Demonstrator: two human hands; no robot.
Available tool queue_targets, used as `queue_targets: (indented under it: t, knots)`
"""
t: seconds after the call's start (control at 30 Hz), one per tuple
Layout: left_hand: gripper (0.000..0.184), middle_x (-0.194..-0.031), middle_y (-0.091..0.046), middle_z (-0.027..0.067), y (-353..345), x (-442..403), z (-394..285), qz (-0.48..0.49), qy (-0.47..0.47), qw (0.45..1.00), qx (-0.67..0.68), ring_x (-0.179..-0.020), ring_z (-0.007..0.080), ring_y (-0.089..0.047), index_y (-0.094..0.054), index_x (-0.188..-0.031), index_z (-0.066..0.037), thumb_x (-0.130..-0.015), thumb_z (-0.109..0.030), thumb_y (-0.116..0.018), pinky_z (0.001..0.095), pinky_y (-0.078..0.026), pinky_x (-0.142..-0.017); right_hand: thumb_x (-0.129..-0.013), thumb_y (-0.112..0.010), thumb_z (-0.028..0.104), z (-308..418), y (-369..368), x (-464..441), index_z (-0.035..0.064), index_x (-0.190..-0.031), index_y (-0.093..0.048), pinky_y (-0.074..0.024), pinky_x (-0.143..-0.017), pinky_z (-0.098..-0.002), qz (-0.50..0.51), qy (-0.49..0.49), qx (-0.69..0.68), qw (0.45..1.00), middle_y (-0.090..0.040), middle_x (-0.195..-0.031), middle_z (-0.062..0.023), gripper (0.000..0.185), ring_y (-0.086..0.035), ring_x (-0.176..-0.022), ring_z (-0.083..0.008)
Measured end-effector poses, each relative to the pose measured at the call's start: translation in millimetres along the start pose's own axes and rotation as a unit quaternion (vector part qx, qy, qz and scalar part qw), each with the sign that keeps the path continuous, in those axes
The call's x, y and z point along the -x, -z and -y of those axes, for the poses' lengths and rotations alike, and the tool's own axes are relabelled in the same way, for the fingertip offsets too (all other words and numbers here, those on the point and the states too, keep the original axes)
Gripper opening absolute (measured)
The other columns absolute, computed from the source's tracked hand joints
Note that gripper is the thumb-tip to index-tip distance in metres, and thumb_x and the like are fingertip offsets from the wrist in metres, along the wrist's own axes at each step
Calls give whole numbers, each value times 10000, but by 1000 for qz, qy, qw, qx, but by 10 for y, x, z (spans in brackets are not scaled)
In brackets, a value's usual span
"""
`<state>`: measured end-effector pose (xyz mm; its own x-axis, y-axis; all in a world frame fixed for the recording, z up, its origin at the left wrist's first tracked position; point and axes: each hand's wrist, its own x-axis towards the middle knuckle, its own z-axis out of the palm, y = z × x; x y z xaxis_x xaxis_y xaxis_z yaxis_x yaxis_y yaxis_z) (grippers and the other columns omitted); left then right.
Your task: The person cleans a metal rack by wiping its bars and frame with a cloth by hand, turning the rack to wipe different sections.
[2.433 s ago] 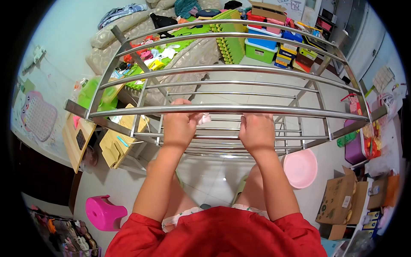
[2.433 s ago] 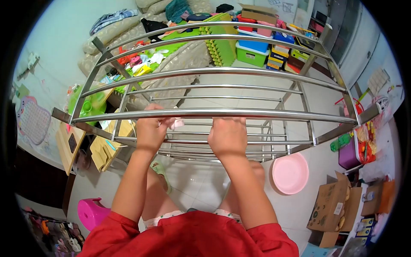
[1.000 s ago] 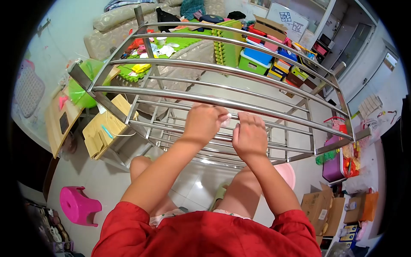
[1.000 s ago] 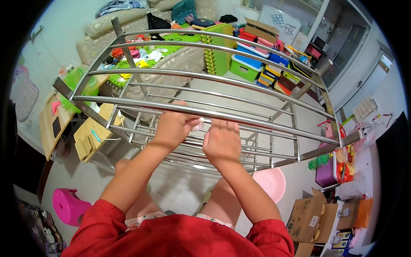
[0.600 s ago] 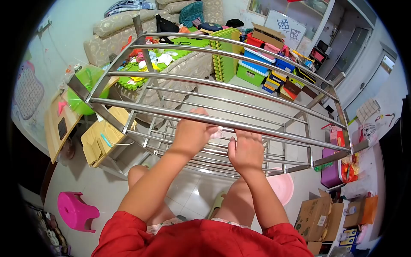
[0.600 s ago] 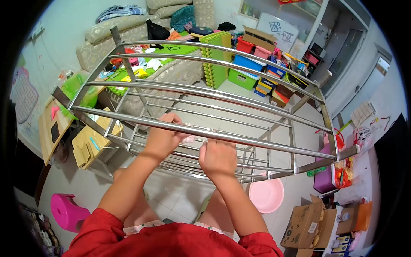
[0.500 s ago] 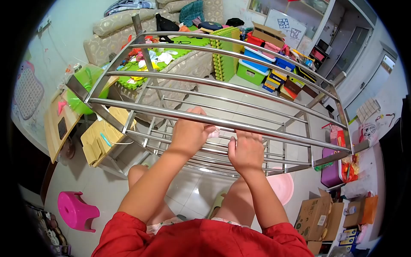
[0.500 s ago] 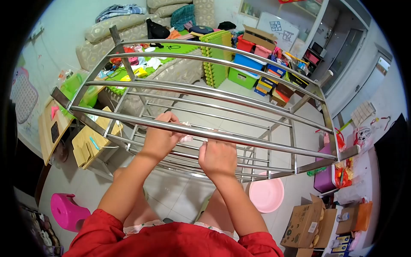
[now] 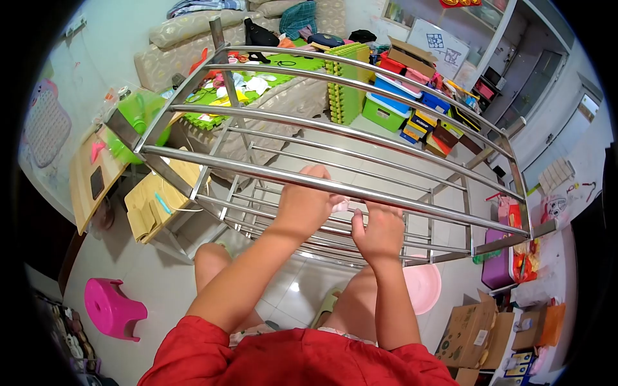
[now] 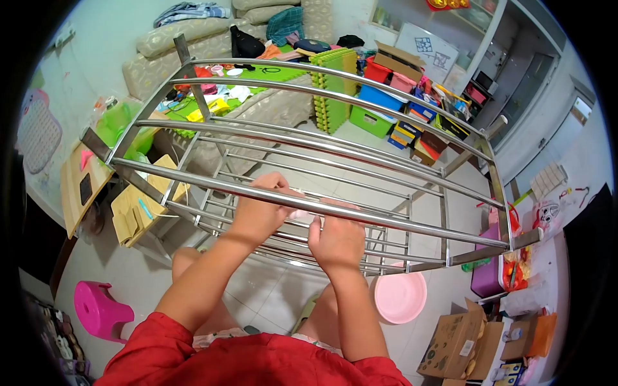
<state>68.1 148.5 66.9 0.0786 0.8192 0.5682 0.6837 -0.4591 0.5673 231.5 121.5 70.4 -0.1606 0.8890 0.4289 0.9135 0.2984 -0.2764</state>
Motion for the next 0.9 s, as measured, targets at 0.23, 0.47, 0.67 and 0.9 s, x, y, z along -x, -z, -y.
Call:
queue_targets:
  t: [0.23, 0.47, 0.67, 0.9]
  knots:
    - [144, -772, -589, 90, 17, 2, 40, -13, -13, 999, -33, -750, 282, -579, -740, -798, -127, -664, -77, -723, 384, -477, -675, -752, -640, 132, 34, 6, 18, 59, -1083, -609, -441, -908, -458, 5, -41, 0, 999, -616, -1061, -136, 341, -536, -1046, -341]
    - [187, -797, -563, 73, -183, -10, -76, -7, -36, 999, 20, -791, 275, -568, -713, -816, -120, -642, -74, -766, 385, -470, -686, -757, -638, 141, 27, 0, -5, 60, -1080, -606, -433, -929, -456, 16, -32, 1, 999, -617, -1068, -133, 334, -535, -1056, -343]
    - [193, -808, -556, 60, -21, 34, 65, 18, -13, 999, 34, -808, 266, -559, -720, -840, -144, -663, -87, -773, 387, -462, -694, -764, -631, 146, -7, -28, 10, 55, -1080, -606, -438, -910, -460, 0, -23, -1, 1000, -625, -1049, -133, 330, -542, -1033, -338]
    - [221, -861, -577, 83, 223, 41, 165, -13, -129, 986, -105, -873, 311, -560, -629, -931, -134, -728, -124, -714, 422, -441, -772, -777, -616, 214, 5, -31, -4, 29, -971, -666, -451, -855, -467, -49, 5, 22, 999, -662, -918, -168, 272, -595, -893, -375]
